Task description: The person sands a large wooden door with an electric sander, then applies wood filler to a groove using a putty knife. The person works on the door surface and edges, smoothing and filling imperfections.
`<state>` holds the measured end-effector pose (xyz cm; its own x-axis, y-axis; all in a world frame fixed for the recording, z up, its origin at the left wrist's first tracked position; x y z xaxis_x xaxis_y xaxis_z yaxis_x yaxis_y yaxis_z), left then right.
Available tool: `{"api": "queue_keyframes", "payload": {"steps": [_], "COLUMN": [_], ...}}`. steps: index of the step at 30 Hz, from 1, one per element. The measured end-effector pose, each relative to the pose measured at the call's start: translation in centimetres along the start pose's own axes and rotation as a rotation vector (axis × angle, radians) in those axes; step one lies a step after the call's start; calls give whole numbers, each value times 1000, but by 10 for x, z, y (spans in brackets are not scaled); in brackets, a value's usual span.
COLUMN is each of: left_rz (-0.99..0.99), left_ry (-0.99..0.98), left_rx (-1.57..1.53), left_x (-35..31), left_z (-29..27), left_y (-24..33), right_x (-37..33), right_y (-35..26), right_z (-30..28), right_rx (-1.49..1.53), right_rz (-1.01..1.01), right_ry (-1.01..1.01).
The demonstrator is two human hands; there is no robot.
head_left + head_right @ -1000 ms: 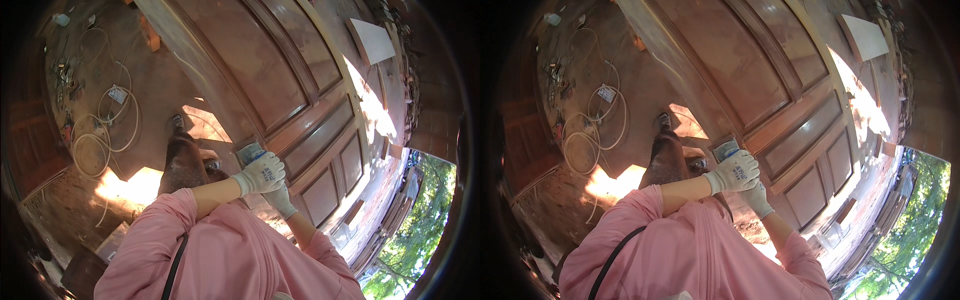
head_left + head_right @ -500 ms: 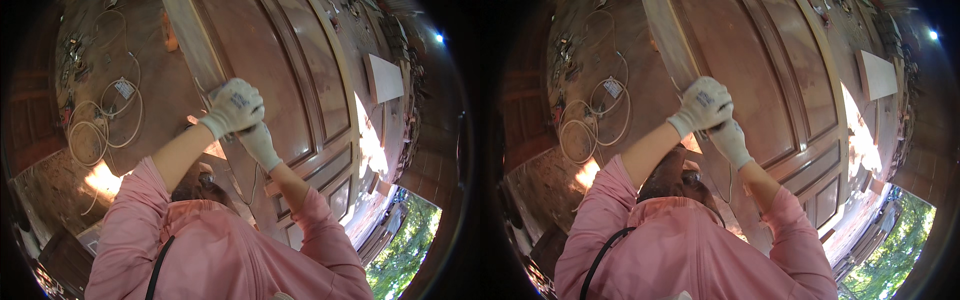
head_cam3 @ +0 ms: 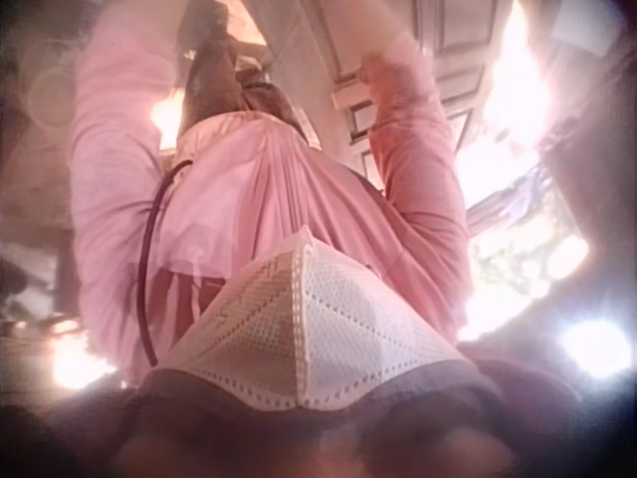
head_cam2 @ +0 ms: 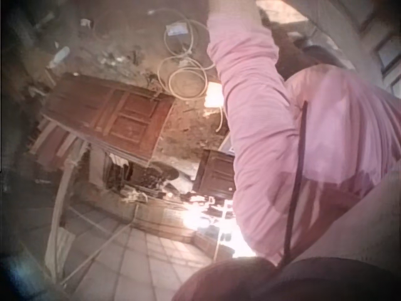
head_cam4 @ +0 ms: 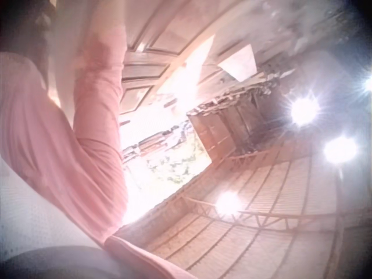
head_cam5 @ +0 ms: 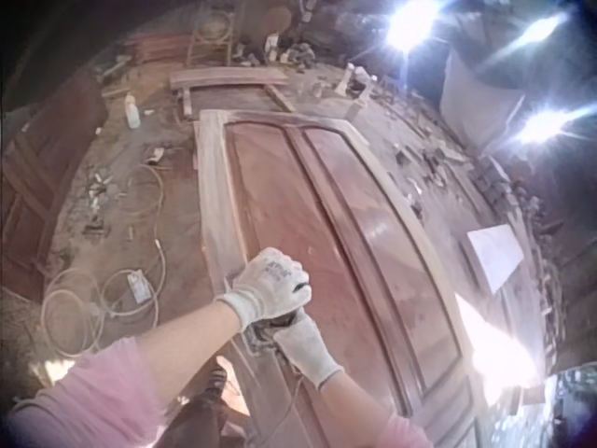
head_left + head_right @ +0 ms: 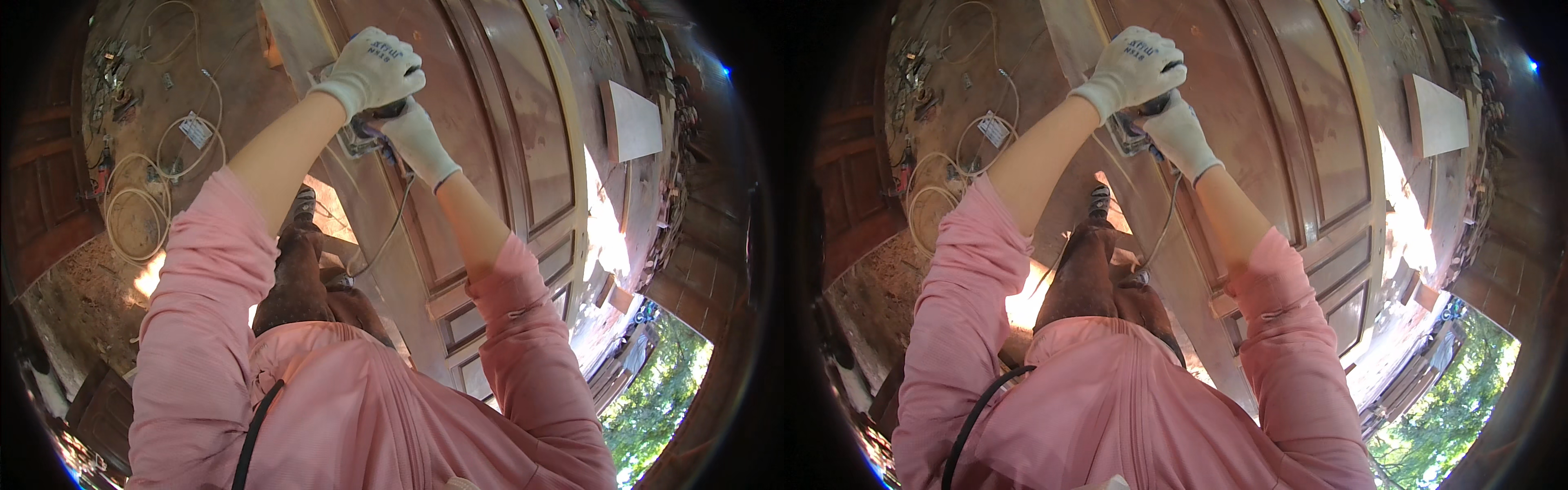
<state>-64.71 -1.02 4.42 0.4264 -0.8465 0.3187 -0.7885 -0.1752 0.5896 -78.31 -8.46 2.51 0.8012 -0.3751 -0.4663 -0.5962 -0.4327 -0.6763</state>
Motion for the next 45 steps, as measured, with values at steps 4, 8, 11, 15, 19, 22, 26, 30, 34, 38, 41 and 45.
{"api": "queue_keyframes", "payload": {"steps": [4, 8, 11, 15, 19, 22, 26, 30, 34, 38, 41, 45], "left_rz": [52, 38, 49, 74, 87, 90, 40, 9, -40, -33, -267, -232], "left_ry": [-15, -114, -112, -79, 19, 23, -3, 93, 161, 111, 176, 166], "left_rx": [-19, -28, -82, -199, -353, -373, -320, -227, -98, 58, 71, 116], "left_x": [-36, -77, -113, -160, -202, -221, -210, -172, -127, -73, -42, -54], "left_z": [27, 61, 88, 113, 114, 99, 69, 32, -3, -37, -51, -48], "left_y": [63, 149, 215, 282, 309, 305, 256, 172, 74, -17, -51, -31], "right_x": [-72, -162, -233, -319, -365, -371, -321, -221, -117, -15, 37, 21], "right_y": [39, 95, 133, 170, 187, 179, 147, 94, 25, -34, -57, -48], "right_z": [-1, -6, -6, -5, 13, 31, 45, 53, 58, 56, 51, 57], "right_rx": [11, -25, 28, -11, -139, -197, -178, -246, -167, -239, -248, -134], "right_rz": [85, 8, 62, 130, 107, 5, 18, -72, -161, -192, -194, -201], "right_ry": [33, 34, 28, 32, 24, 67, -51, 6, 65, 118, 1, 54]}}
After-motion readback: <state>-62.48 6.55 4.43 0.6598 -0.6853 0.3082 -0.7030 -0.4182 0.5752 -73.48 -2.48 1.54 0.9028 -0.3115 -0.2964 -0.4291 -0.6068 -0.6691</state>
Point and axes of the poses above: each hand's wrist, its own x-axis towards the middle knuckle, its own z-axis out of the palm, y = z × x, the point moved 1 cm from there along x, towards the middle knuckle, and after that the axes turned 13 degrees about -x, right-handed, at the moved point
